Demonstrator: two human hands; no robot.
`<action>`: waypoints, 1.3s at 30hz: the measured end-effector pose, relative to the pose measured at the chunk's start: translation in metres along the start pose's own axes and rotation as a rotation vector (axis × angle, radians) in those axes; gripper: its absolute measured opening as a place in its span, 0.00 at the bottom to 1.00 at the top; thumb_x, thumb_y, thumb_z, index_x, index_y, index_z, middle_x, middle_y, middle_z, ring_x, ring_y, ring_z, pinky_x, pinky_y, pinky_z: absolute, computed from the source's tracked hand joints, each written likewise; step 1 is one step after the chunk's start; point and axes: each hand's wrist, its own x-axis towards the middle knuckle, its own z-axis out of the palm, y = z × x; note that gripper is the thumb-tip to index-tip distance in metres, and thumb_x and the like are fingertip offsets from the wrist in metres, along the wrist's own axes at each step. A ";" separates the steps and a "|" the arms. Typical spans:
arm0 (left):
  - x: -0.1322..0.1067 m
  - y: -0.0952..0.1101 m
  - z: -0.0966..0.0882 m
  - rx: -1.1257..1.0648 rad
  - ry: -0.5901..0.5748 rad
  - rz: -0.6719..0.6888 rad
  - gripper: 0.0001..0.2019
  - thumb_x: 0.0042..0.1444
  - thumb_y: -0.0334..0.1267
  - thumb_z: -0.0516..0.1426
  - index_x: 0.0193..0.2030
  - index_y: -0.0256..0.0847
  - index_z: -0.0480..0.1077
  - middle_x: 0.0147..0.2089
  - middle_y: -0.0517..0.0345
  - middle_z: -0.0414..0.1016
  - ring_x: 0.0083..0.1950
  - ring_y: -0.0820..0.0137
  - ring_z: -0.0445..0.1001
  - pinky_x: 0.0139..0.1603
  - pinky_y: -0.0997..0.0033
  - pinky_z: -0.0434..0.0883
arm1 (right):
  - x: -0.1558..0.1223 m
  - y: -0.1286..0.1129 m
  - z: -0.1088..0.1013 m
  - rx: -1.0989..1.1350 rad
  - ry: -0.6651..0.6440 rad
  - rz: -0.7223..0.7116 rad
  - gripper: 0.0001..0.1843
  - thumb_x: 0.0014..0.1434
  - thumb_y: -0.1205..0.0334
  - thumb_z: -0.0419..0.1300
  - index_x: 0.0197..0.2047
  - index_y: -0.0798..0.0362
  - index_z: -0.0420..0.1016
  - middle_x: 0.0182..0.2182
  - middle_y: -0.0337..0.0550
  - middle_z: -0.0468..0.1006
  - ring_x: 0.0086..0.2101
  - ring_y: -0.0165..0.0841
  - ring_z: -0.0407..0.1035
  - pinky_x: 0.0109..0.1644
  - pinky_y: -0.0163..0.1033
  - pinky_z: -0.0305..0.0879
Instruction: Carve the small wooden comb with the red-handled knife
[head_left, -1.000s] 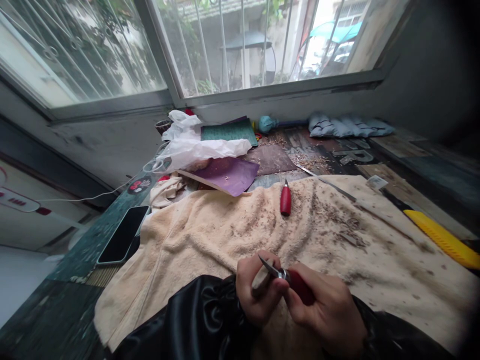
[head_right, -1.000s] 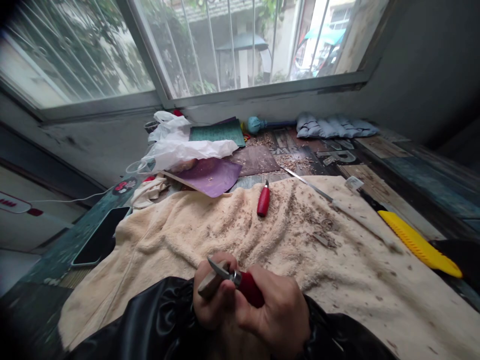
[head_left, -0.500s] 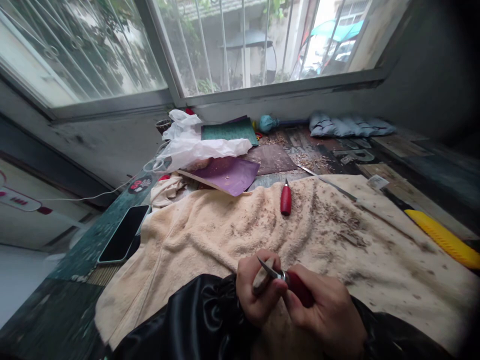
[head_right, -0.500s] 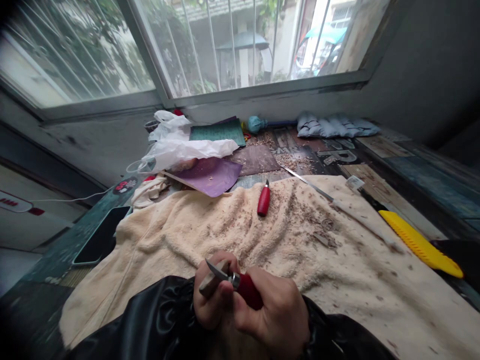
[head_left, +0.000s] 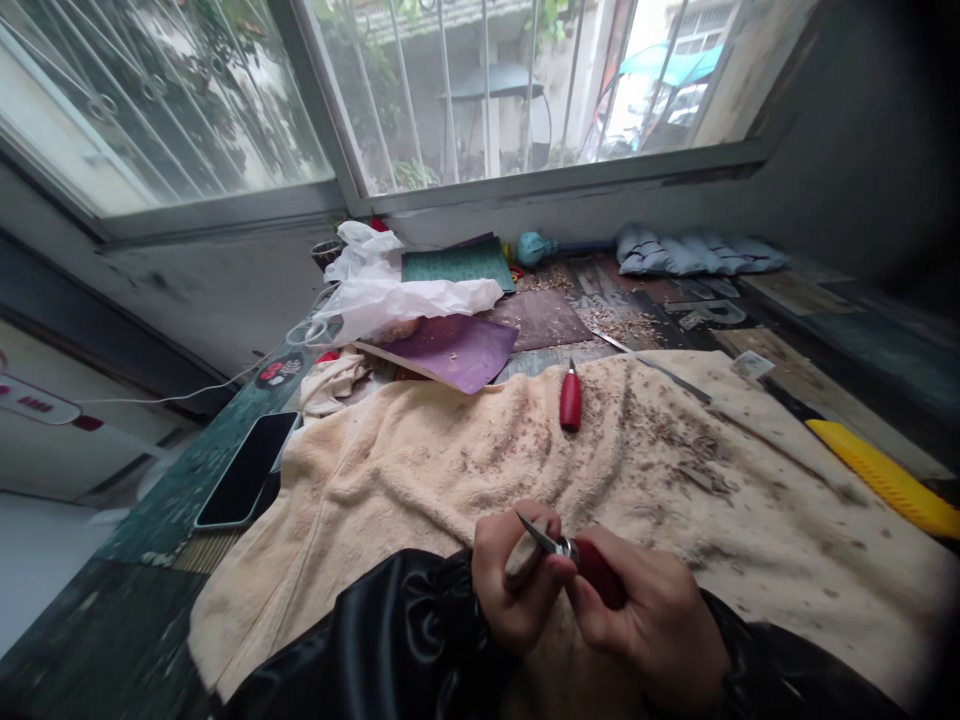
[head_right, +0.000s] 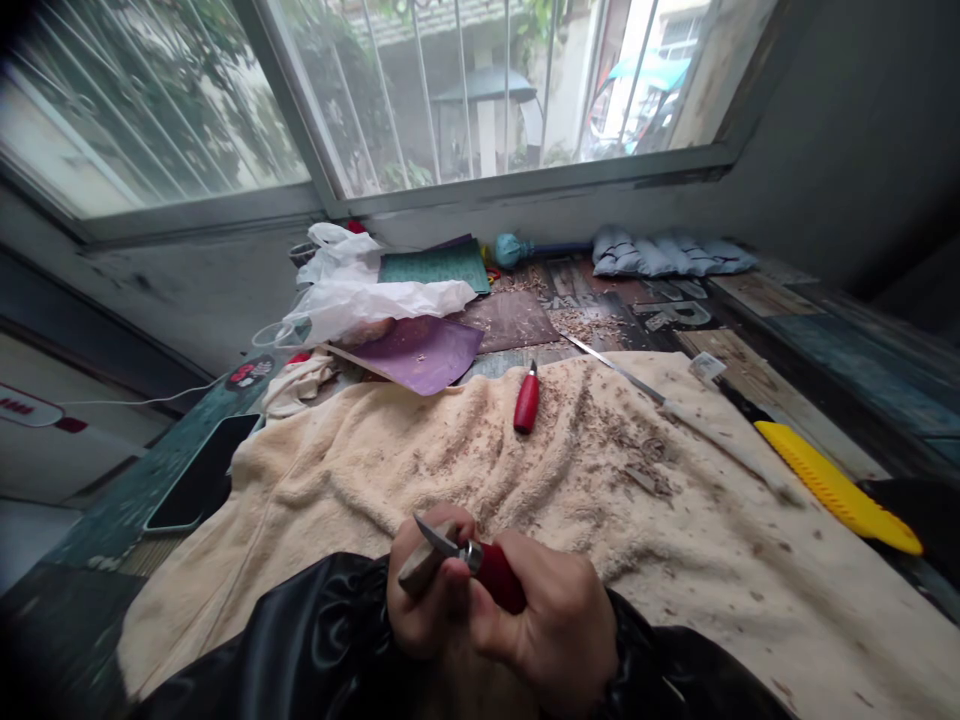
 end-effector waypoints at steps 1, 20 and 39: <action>0.000 -0.001 0.000 0.003 -0.002 -0.001 0.16 0.54 0.50 0.50 0.27 0.38 0.59 0.19 0.63 0.55 0.20 0.78 0.52 0.19 0.76 0.52 | 0.000 0.000 0.000 -0.008 -0.001 -0.001 0.17 0.56 0.51 0.52 0.22 0.53 0.64 0.14 0.32 0.61 0.15 0.22 0.57 0.19 0.30 0.52; 0.004 0.005 -0.002 0.075 0.020 0.008 0.14 0.53 0.47 0.51 0.26 0.38 0.61 0.17 0.64 0.56 0.18 0.78 0.53 0.17 0.76 0.53 | 0.005 0.001 -0.003 -0.064 -0.002 -0.026 0.15 0.56 0.54 0.52 0.23 0.54 0.66 0.13 0.32 0.61 0.14 0.22 0.58 0.19 0.29 0.53; 0.002 0.004 -0.003 0.004 -0.044 -0.047 0.18 0.52 0.52 0.51 0.26 0.37 0.60 0.18 0.64 0.54 0.19 0.78 0.52 0.19 0.76 0.52 | 0.011 -0.002 -0.018 -0.091 -0.143 -0.077 0.15 0.54 0.56 0.54 0.20 0.53 0.61 0.13 0.31 0.59 0.14 0.21 0.56 0.19 0.28 0.52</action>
